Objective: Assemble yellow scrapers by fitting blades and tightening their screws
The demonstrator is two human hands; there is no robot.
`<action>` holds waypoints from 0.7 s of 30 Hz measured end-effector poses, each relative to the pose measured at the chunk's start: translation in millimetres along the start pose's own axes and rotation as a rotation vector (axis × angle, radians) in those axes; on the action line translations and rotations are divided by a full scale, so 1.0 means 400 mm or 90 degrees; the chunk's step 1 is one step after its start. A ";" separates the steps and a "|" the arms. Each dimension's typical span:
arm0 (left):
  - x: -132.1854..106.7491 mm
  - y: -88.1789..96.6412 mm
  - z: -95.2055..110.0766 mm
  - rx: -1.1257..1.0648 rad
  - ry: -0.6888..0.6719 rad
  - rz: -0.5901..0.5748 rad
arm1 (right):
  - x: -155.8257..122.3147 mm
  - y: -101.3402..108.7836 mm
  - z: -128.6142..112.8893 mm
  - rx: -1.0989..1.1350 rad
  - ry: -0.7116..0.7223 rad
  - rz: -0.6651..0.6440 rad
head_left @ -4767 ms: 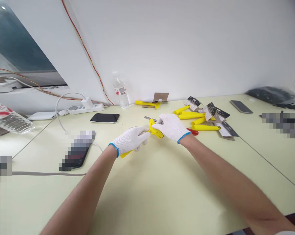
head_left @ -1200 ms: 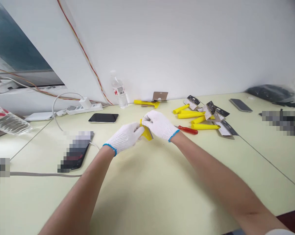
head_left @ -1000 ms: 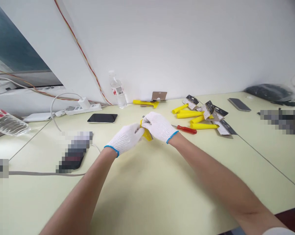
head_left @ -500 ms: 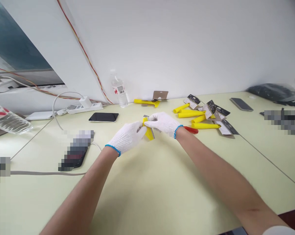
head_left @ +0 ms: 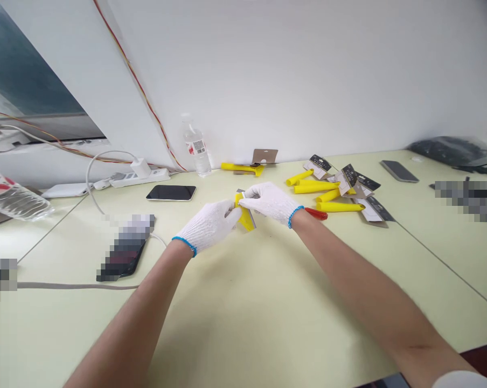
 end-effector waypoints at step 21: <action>-0.004 0.003 0.010 -0.030 0.013 -0.025 | 0.023 -0.015 -0.001 0.025 0.025 0.065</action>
Point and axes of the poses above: each hand's wrist, its own x-axis towards the middle knuckle, its own y-axis out of the back of the hand, z = x × y, the point moved 4 cm from there along x, towards the middle knuckle, and after that the axes turned 13 degrees about y, right-handed, at the moved point
